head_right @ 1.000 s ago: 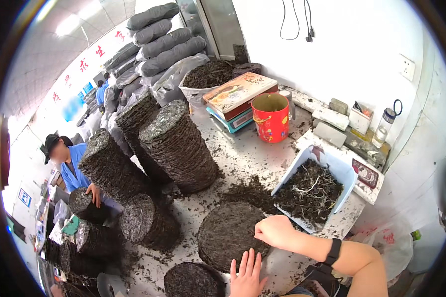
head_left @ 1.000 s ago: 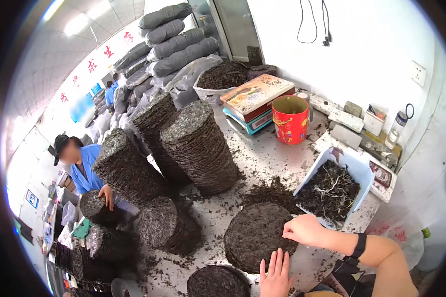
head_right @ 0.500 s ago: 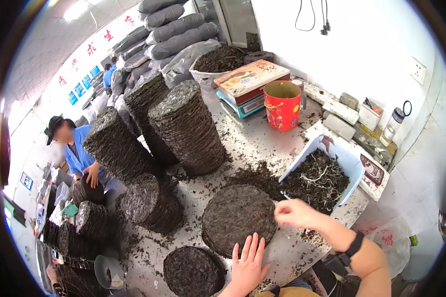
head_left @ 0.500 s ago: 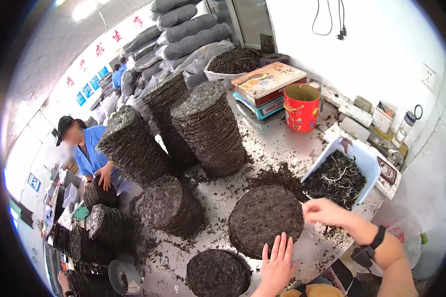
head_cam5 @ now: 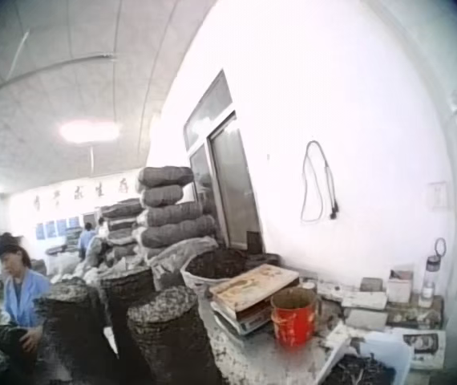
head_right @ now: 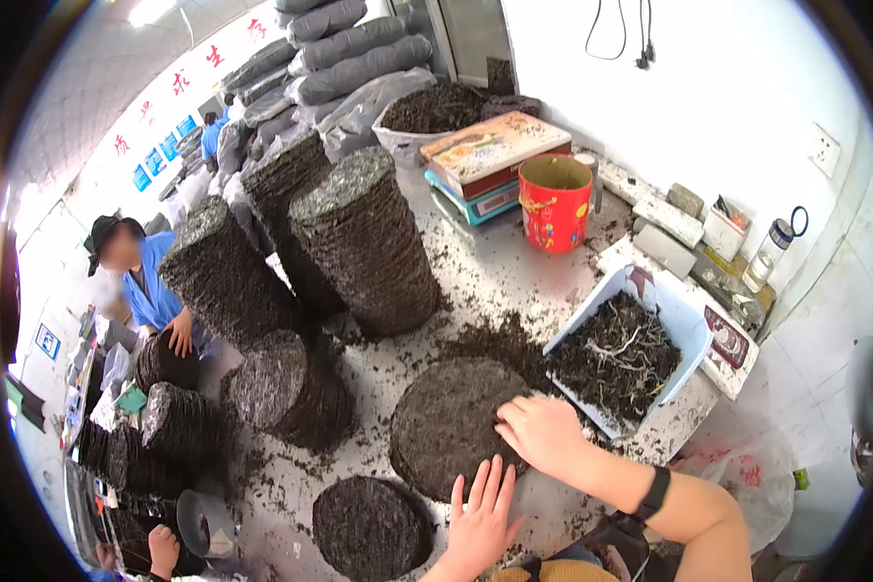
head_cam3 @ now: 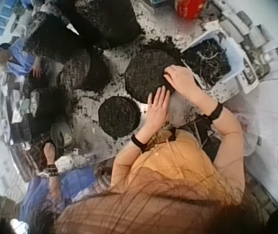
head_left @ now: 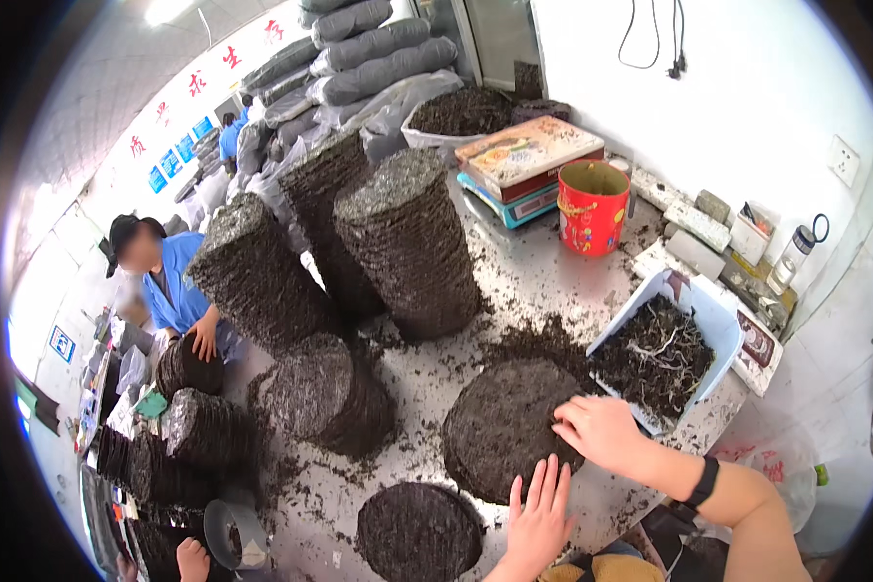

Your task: Handling and sorting compressed circular tea cakes on a circular table in a production facility.

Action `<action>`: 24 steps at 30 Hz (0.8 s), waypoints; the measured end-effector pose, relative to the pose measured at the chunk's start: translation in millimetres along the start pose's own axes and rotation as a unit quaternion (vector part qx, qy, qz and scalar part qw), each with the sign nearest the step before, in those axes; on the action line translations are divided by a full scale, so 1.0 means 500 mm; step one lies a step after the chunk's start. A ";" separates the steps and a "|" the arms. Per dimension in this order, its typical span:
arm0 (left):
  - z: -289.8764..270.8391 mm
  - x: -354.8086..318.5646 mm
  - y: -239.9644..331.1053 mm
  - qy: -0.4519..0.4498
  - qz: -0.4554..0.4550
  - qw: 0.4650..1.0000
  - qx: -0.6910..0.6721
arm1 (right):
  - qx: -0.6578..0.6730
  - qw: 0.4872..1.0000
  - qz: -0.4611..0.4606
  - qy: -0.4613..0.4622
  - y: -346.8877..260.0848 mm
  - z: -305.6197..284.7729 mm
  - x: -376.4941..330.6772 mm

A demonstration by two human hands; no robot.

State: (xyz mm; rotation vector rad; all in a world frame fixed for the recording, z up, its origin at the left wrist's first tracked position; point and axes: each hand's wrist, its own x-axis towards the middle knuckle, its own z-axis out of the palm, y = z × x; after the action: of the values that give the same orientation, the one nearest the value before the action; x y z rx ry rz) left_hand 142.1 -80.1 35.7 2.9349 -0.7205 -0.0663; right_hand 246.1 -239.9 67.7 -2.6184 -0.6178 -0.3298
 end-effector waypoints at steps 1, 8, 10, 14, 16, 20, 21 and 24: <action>-0.004 -0.007 0.006 0.006 0.013 1.000 0.018 | -0.035 0.999 -0.008 -0.005 0.004 0.022 -0.004; 0.017 -0.008 0.009 0.017 0.002 1.000 -0.011 | 0.117 0.984 0.096 -0.098 0.031 0.007 0.030; 0.015 -0.012 0.006 0.027 -0.001 0.999 -0.020 | 0.151 0.968 0.135 -0.149 0.032 -0.029 0.036; 0.010 -0.006 0.001 0.018 -0.006 1.000 -0.022 | 0.255 0.928 0.205 -0.181 0.080 -0.059 -0.001; 0.014 -0.013 -0.001 0.028 0.007 1.000 -0.005 | 0.162 0.949 0.230 -0.144 0.102 -0.090 -0.024; 0.006 -0.013 -0.002 0.021 0.002 1.000 -0.018 | -0.163 0.974 0.156 -0.035 0.180 -0.085 -0.076; 0.011 -0.015 -0.002 0.019 0.005 1.000 -0.018 | -0.098 0.980 0.174 -0.026 0.176 -0.084 -0.088; 0.020 -0.007 -0.003 0.009 -0.002 1.000 -0.002 | 0.029 0.991 0.127 -0.039 0.103 -0.069 -0.066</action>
State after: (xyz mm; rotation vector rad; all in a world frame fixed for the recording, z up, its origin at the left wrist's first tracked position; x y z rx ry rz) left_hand 139.0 -78.4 25.6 2.9287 -0.7112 -0.0410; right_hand 237.2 -309.7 69.4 -2.6243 -0.3075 -0.1296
